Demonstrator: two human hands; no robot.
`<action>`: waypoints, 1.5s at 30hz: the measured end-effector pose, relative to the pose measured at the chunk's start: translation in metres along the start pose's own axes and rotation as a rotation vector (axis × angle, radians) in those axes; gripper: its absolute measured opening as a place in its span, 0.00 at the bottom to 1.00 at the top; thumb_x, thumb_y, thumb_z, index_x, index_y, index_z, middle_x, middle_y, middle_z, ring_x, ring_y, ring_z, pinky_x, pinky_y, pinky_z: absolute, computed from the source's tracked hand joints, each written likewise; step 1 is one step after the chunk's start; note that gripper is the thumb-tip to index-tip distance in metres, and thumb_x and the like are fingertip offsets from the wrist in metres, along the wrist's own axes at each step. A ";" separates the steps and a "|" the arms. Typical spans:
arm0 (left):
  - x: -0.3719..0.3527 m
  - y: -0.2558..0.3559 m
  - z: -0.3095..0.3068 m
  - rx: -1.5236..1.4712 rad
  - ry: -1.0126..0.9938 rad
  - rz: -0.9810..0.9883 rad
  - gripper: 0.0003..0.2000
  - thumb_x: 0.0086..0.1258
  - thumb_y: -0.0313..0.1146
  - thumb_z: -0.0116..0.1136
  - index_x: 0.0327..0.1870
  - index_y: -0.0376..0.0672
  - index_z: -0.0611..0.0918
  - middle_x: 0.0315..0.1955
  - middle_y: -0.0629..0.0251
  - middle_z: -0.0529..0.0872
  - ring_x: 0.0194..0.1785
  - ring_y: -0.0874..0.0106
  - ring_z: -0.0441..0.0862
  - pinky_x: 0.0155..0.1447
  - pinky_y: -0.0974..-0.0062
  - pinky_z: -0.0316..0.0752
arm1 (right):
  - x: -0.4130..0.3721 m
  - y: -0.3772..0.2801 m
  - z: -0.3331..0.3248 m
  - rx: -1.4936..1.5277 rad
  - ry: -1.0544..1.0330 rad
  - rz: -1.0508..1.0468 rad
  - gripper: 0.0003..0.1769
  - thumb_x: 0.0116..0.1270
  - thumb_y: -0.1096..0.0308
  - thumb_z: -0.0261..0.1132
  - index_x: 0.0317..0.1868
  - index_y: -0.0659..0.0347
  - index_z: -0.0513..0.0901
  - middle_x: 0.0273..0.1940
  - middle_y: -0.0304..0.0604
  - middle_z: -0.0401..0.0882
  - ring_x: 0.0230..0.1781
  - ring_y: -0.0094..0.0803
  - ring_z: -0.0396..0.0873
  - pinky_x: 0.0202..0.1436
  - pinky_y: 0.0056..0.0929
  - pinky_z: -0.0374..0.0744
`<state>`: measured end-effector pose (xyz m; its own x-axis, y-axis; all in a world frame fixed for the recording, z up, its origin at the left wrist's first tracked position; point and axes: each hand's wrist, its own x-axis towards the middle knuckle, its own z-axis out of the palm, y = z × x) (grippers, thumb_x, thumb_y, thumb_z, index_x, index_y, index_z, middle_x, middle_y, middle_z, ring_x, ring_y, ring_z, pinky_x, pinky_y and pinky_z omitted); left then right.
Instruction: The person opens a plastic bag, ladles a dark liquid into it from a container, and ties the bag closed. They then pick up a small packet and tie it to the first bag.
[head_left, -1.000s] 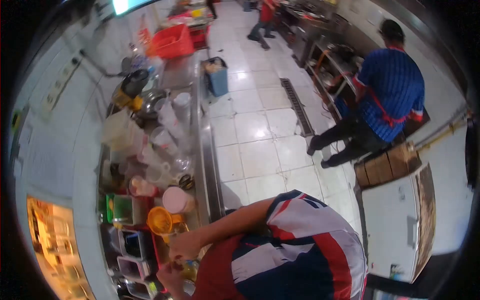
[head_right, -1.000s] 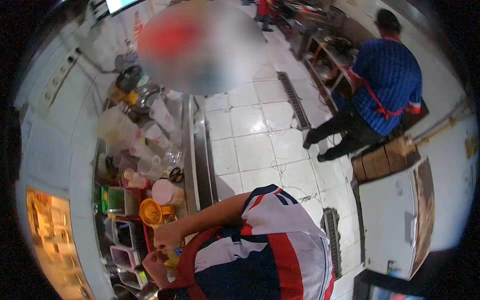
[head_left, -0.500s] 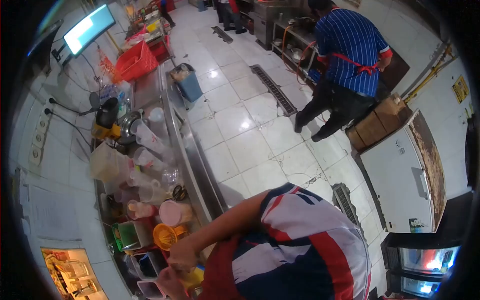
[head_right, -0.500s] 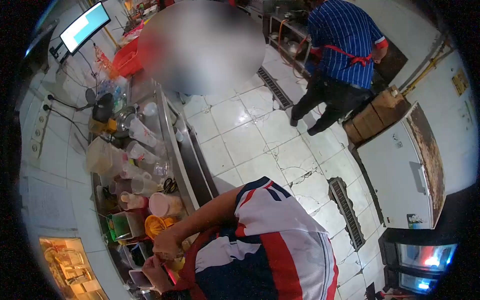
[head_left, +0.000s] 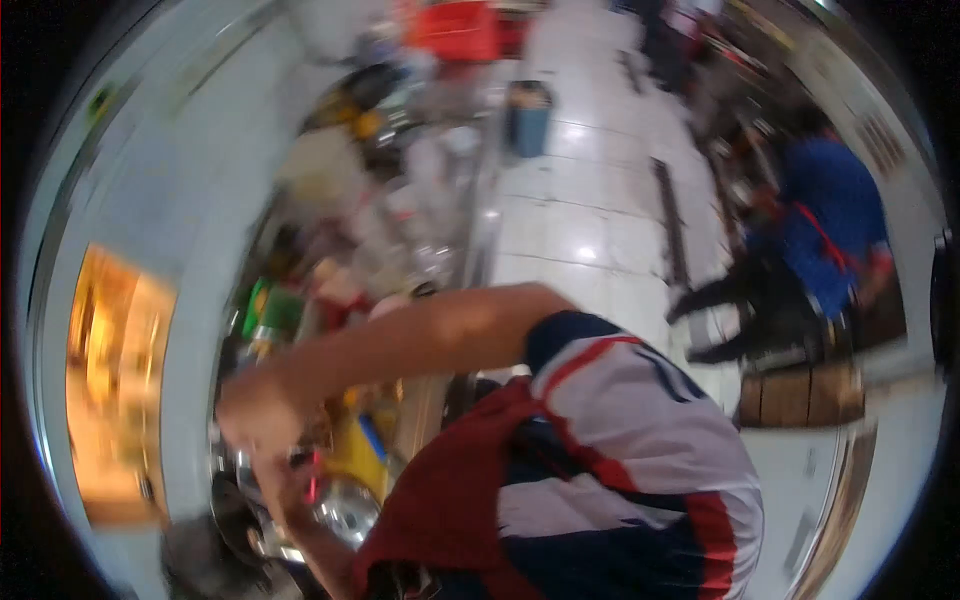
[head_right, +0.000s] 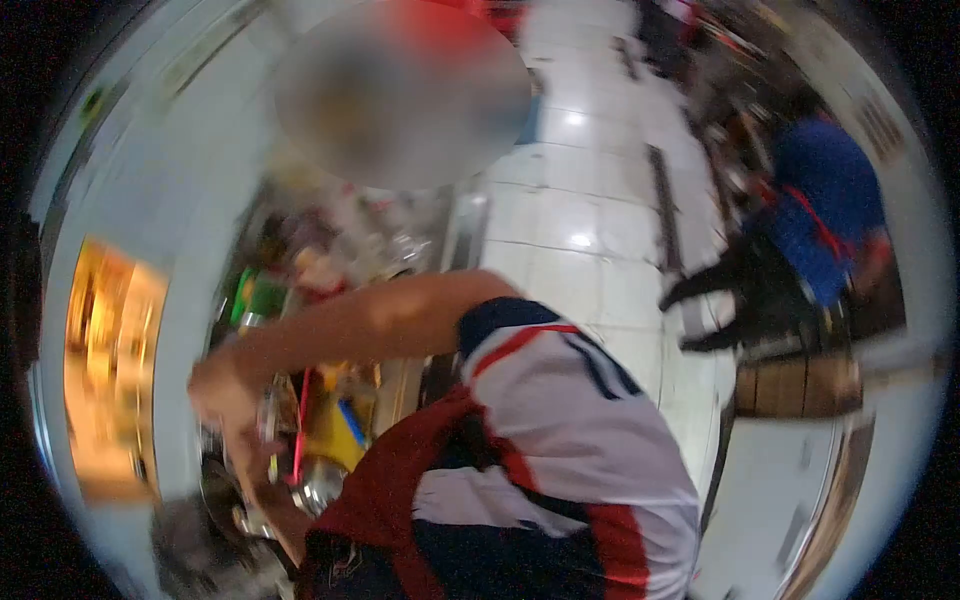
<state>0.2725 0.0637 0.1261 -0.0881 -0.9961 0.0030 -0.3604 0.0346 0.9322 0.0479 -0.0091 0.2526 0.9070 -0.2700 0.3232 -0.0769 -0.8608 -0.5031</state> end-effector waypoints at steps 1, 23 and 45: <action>-0.001 0.044 0.007 -0.144 -0.185 0.082 0.35 0.40 0.26 0.76 0.56 0.34 0.77 0.49 0.62 0.80 0.43 0.71 0.82 0.41 0.74 0.78 | 0.006 -0.001 -0.012 0.058 -0.043 -0.046 0.11 0.52 0.64 0.63 0.29 0.64 0.85 0.26 0.53 0.82 0.30 0.43 0.83 0.34 0.39 0.79; 0.004 0.188 -0.100 -0.066 -0.123 0.117 0.08 0.66 0.33 0.66 0.42 0.40 0.84 0.34 0.69 0.86 0.28 0.84 0.80 0.28 0.87 0.70 | 0.116 -0.116 -0.130 -0.154 -0.304 0.230 0.13 0.70 0.62 0.62 0.42 0.64 0.83 0.30 0.42 0.82 0.28 0.25 0.77 0.37 0.26 0.75; 0.000 0.139 -0.042 0.391 0.281 0.182 0.09 0.72 0.28 0.58 0.44 0.30 0.85 0.21 0.67 0.83 0.25 0.85 0.70 0.28 0.79 0.69 | 0.093 -0.023 -0.081 0.192 -0.107 0.136 0.09 0.68 0.67 0.66 0.36 0.67 0.83 0.23 0.34 0.76 0.19 0.16 0.70 0.22 0.18 0.70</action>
<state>0.2613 0.0650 0.2704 0.0524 -0.9525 0.3000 -0.6872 0.1836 0.7029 0.0999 -0.0496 0.3593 0.9332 -0.3214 0.1607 -0.1301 -0.7191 -0.6826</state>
